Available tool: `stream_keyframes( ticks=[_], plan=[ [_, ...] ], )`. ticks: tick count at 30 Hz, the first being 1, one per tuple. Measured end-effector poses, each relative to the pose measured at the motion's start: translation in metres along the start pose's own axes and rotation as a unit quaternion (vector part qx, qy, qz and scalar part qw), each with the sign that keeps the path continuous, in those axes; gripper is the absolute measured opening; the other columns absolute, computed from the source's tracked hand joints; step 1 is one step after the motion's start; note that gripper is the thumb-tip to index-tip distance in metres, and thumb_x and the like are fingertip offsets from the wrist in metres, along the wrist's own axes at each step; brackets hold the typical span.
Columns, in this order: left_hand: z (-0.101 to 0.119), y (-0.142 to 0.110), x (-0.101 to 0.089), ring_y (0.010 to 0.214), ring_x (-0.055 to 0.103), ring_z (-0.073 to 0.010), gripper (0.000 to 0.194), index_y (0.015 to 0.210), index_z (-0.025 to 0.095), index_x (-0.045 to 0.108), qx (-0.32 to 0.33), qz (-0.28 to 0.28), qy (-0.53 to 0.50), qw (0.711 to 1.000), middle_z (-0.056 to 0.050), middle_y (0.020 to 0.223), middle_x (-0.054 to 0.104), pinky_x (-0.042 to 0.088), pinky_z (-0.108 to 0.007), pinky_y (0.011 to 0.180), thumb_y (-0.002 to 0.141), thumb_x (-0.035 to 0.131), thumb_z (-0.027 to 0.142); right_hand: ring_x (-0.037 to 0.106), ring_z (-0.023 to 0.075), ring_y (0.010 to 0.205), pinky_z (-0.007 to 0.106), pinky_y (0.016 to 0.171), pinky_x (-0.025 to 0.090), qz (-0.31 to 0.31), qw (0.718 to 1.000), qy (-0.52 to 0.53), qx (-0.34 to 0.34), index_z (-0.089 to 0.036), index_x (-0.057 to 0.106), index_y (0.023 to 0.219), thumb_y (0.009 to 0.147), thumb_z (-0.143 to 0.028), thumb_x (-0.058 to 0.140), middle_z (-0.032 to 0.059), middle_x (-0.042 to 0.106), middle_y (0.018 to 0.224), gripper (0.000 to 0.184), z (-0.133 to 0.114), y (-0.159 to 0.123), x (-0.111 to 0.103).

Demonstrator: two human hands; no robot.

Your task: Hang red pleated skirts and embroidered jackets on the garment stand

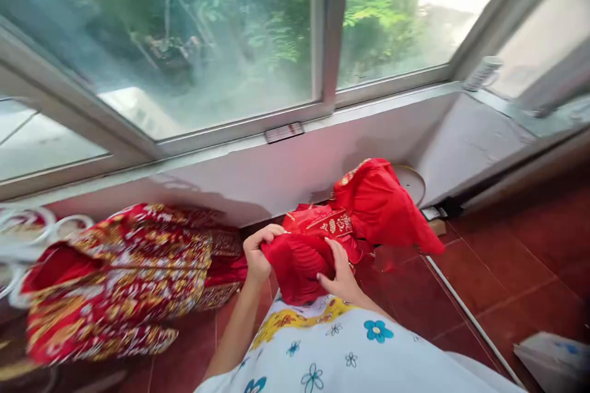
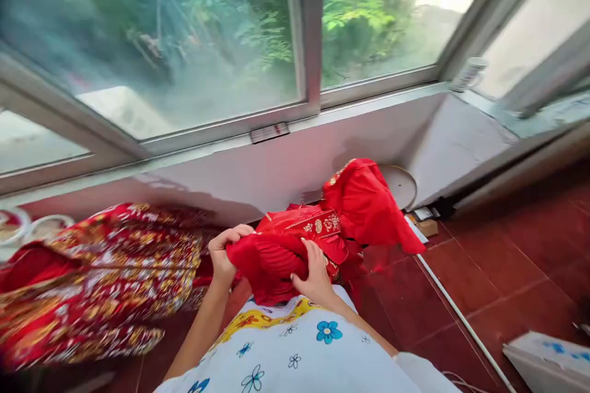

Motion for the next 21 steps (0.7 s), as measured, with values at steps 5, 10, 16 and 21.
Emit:
stream_keyframes(
  ticks=[5, 10, 16, 21],
  plan=[
    [0.063, -0.013, -0.069, 0.06, 0.058, -0.0153, 0.036, 0.049, 0.015, 0.039, 0.065, 0.019, -0.012, 0.998, 0.0, 0.055, 0.059, 0.047, -0.03, 0.058, 0.07, 0.067, 0.022, 0.048, 0.0276, 0.117, 0.048, 0.101, 0.035, -0.102, 0.994, 0.021, 0.031, -0.016, 0.053, 0.121, 0.062, -0.013, 0.049, 0.0143, 0.054, 0.124, 0.059, -0.026, 0.015, 0.068],
    [0.131, -0.02, -0.18, 0.062, 0.055, -0.0128, 0.032, 0.055, 0.017, 0.038, 0.136, 0.138, -0.025, 0.981, 0.004, 0.055, 0.057, 0.047, -0.026, 0.058, 0.072, 0.064, 0.024, 0.061, 0.0209, 0.083, 0.037, 0.081, 0.048, -0.205, 0.95, 0.237, 0.0, -0.016, 0.066, 0.091, 0.071, -0.021, 0.05, 0.0057, 0.069, 0.087, 0.025, -0.135, 0.036, 0.104],
    [0.137, -0.054, -0.291, 0.079, 0.06, -0.0134, 0.018, 0.084, 0.021, 0.052, -0.028, 0.25, 0.111, 0.961, -0.001, 0.087, 0.063, 0.05, -0.026, 0.071, 0.07, 0.064, 0.023, 0.065, 0.023, 0.072, 0.032, 0.064, 0.05, -0.238, 0.901, 0.36, 0.054, -0.017, 0.067, 0.077, 0.061, -0.03, 0.067, 0.0038, 0.068, 0.068, 0.02, -0.266, 0.071, 0.097],
    [0.08, -0.12, -0.309, 0.11, 0.057, -0.0233, 0.036, 0.1, 0.021, 0.06, -0.225, 0.28, 0.067, 0.931, -0.01, 0.114, 0.063, 0.043, -0.037, 0.097, 0.068, 0.069, 0.035, 0.064, 0.0201, 0.063, 0.025, 0.05, 0.046, -0.289, 0.848, 0.442, 0.041, -0.022, 0.062, 0.067, 0.057, -0.019, 0.068, 0.0035, 0.067, 0.065, 0.012, -0.367, 0.092, 0.117]
  ],
)
Point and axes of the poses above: each hand's wrist, its own y-axis towards the middle knuckle, its own x-axis out of the palm, z = x × y, the point moved 10 cm from there along y, towards the middle knuckle
